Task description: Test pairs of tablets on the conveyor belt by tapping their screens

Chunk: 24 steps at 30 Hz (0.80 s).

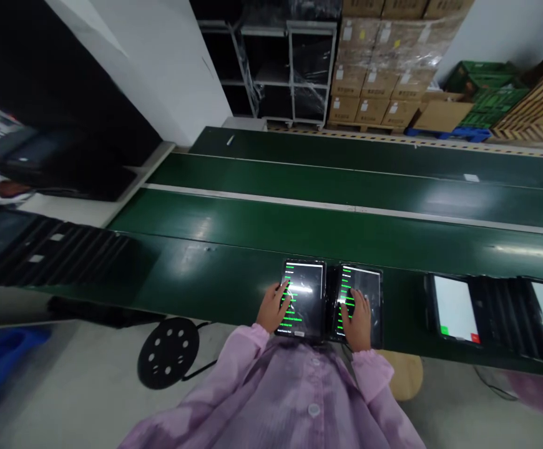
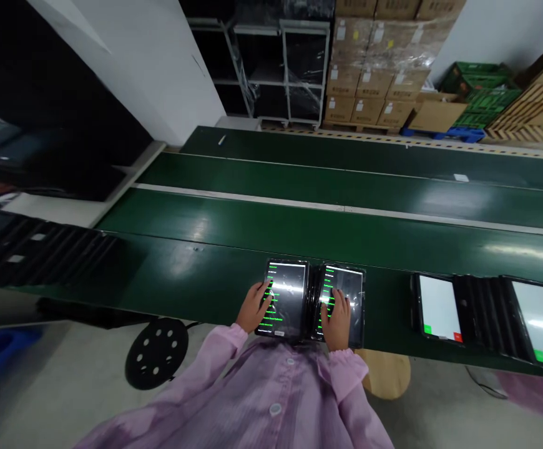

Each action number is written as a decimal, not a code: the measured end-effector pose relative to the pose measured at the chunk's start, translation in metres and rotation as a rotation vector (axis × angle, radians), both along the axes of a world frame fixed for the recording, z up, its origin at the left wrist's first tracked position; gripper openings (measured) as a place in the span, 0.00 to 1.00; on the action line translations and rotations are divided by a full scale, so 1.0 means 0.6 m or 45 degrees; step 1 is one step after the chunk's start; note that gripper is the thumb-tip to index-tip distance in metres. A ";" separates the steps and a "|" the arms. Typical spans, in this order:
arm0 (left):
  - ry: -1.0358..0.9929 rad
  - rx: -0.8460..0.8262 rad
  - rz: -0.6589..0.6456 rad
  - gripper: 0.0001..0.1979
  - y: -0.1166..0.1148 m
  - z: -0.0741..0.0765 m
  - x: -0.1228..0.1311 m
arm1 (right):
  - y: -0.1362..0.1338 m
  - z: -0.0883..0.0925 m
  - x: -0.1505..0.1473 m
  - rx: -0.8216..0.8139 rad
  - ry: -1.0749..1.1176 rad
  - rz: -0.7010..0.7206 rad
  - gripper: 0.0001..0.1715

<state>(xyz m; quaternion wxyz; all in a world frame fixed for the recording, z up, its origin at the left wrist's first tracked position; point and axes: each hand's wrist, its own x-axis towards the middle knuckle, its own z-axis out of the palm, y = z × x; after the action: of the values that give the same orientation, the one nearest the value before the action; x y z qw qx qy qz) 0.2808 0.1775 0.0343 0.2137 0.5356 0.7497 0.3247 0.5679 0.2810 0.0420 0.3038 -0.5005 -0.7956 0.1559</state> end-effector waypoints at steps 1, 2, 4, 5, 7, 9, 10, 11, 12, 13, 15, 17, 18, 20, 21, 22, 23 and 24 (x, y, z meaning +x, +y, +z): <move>0.024 -0.003 -0.003 0.28 0.000 -0.001 0.000 | 0.000 0.000 0.000 0.001 -0.005 -0.004 0.29; 0.043 -0.007 -0.004 0.27 0.001 -0.002 0.000 | 0.000 0.000 0.000 0.003 -0.010 -0.011 0.29; 0.055 -0.017 0.000 0.27 0.001 -0.001 0.001 | 0.001 0.002 0.000 0.009 -0.018 -0.022 0.29; 0.043 -0.018 0.009 0.27 0.001 0.000 0.001 | 0.001 0.003 0.000 0.011 -0.021 -0.027 0.29; -0.029 -0.004 0.027 0.27 0.001 0.003 0.002 | 0.000 0.006 -0.001 0.013 -0.025 -0.035 0.29; -0.150 0.023 0.071 0.28 0.000 0.004 0.004 | -0.001 0.008 -0.002 0.012 -0.033 -0.041 0.29; -0.217 0.031 0.109 0.28 -0.001 0.003 0.004 | -0.001 0.009 -0.003 0.009 -0.039 -0.043 0.28; -0.283 0.033 0.153 0.28 -0.002 0.001 0.005 | -0.001 0.010 -0.004 0.007 -0.045 -0.044 0.28; -0.346 0.028 0.200 0.28 -0.003 -0.002 0.005 | -0.001 0.011 -0.004 0.006 -0.050 -0.047 0.28; -0.405 0.020 0.248 0.28 -0.003 -0.004 0.005 | 0.001 0.012 -0.005 0.007 -0.052 -0.053 0.28; -0.518 0.001 0.320 0.28 -0.004 -0.008 0.004 | 0.005 0.014 -0.007 0.000 -0.059 -0.077 0.28; -0.605 -0.030 0.377 0.26 -0.006 -0.008 0.002 | 0.009 0.020 -0.010 -0.025 -0.074 -0.100 0.29; -0.637 -0.051 0.399 0.24 -0.007 -0.006 0.001 | 0.009 0.024 -0.013 -0.041 -0.076 -0.109 0.29; -0.689 -0.100 0.435 0.22 -0.010 0.000 0.000 | 0.002 0.033 -0.025 -0.072 -0.041 -0.111 0.29; -0.717 -0.126 0.452 0.21 -0.013 0.004 0.000 | -0.007 0.036 -0.034 -0.093 0.001 -0.099 0.29; -0.752 -0.152 0.468 0.20 -0.015 0.007 0.000 | -0.018 0.038 -0.046 -0.126 0.053 -0.079 0.30; -0.795 -0.178 0.484 0.21 -0.018 0.009 0.001 | -0.031 0.038 -0.060 -0.173 0.105 -0.051 0.32; -0.844 -0.200 0.498 0.22 -0.021 0.011 0.003 | -0.046 0.034 -0.077 -0.234 0.150 -0.020 0.34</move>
<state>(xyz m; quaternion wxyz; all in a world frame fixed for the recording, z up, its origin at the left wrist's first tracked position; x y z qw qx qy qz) 0.2826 0.1649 0.0407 0.4186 0.2306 0.7506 0.4562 0.5219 0.2534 0.0627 0.3040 -0.5225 -0.7547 0.2550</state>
